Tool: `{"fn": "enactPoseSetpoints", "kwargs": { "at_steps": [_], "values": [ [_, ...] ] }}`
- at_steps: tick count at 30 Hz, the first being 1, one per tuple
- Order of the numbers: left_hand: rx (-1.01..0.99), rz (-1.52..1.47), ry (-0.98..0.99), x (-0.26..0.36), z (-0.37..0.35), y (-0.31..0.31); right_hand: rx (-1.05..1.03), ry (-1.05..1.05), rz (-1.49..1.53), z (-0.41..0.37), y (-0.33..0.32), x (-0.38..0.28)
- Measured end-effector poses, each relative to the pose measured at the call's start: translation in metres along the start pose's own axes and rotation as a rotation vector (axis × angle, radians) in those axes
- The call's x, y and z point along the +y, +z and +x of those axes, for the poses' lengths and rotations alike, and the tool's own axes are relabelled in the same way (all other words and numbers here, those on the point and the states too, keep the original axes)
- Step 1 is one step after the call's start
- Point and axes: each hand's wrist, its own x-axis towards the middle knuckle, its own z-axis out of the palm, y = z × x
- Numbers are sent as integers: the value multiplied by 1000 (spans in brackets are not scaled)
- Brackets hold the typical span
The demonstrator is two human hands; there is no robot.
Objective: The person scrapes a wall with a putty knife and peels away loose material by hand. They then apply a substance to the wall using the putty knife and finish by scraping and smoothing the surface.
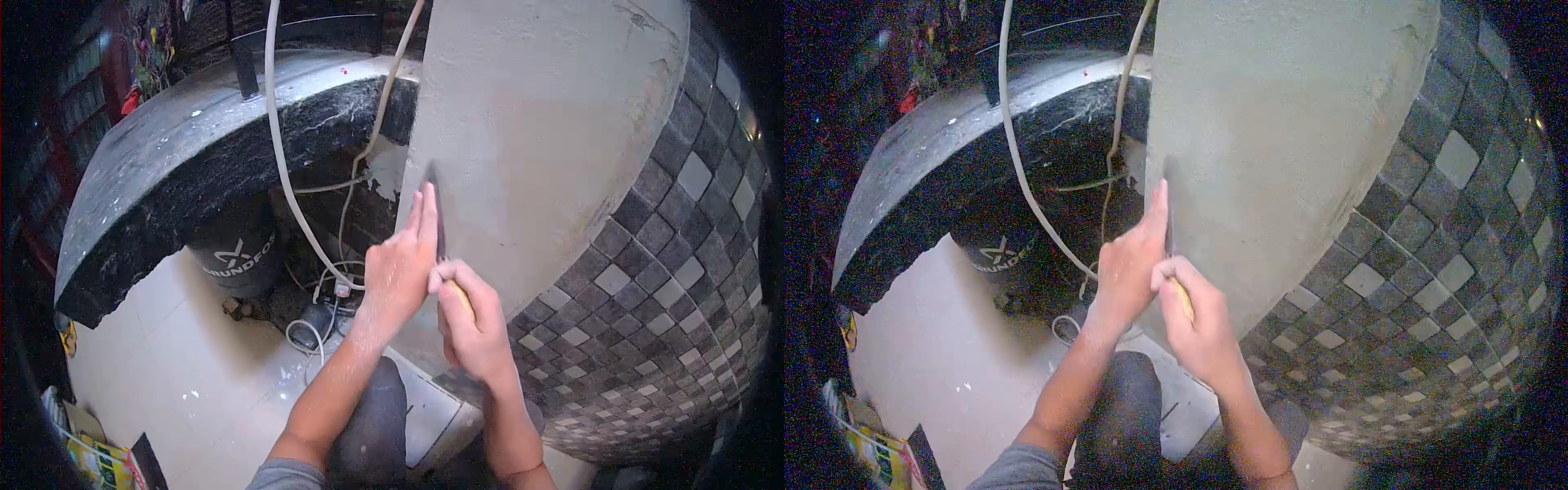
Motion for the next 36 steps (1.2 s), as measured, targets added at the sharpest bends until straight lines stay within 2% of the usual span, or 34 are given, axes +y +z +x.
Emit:
{"fn": "enactPoseSetpoints", "kwargs": {
  "at_steps": [3,4,6,8,9,10,11,13,15,16,17,19,20,22,24,26,28,31,32,34,36],
  "values": [
    [-1,6,-127,-17,14,6,28,-34,-14,11,9,22],
    [-74,25,-163,-20,15,5,28,-37,-30,13,13,20],
    [-61,-12,-79,-16,4,-1,47,-347,-169,15,13,38],
    [-67,-39,26,-13,-21,-7,-27,-190,-171,-20,2,20],
    [-208,-79,-27,-6,-30,-15,-75,-34,-94,-40,-6,13],
    [-200,-179,-13,-8,-45,-11,-123,121,-19,-61,-16,13],
    [-237,-194,46,-10,-58,-10,-142,231,-70,-82,-27,22],
    [-526,-417,-96,-17,-72,-20,-209,424,-122,-132,-52,46],
    [-400,-760,-181,-22,-80,-28,-263,572,-90,-191,-71,84],
    [-338,-931,-228,-24,-83,-35,-277,572,-88,-214,-70,100],
    [-245,-939,-190,-21,-85,-50,-290,572,-87,-236,-69,115],
    [-63,-959,-110,-11,-85,-91,-330,439,-152,-267,-62,139],
    [99,-1060,34,-6,-96,-102,-422,574,-106,-281,-59,157],
    [317,-1267,286,9,-104,-122,-405,564,-120,-290,-41,176],
    [356,-1504,511,36,-88,-144,-428,583,-201,-302,-15,199],
    [297,-1682,672,58,-77,-163,-491,608,-323,-306,1,222],
    [42,-1653,655,59,-78,-188,-554,627,-418,-300,7,230],
    [104,-1749,781,73,-74,-176,-490,623,-310,-303,2,235],
    [36,-1758,716,71,-77,-186,-490,673,-384,-313,3,248],
    [-89,-1797,669,65,-83,-195,-494,616,-312,-303,4,231],
    [-200,-1859,717,61,-80,-197,-488,567,-299,-298,4,226]
  ]
}}
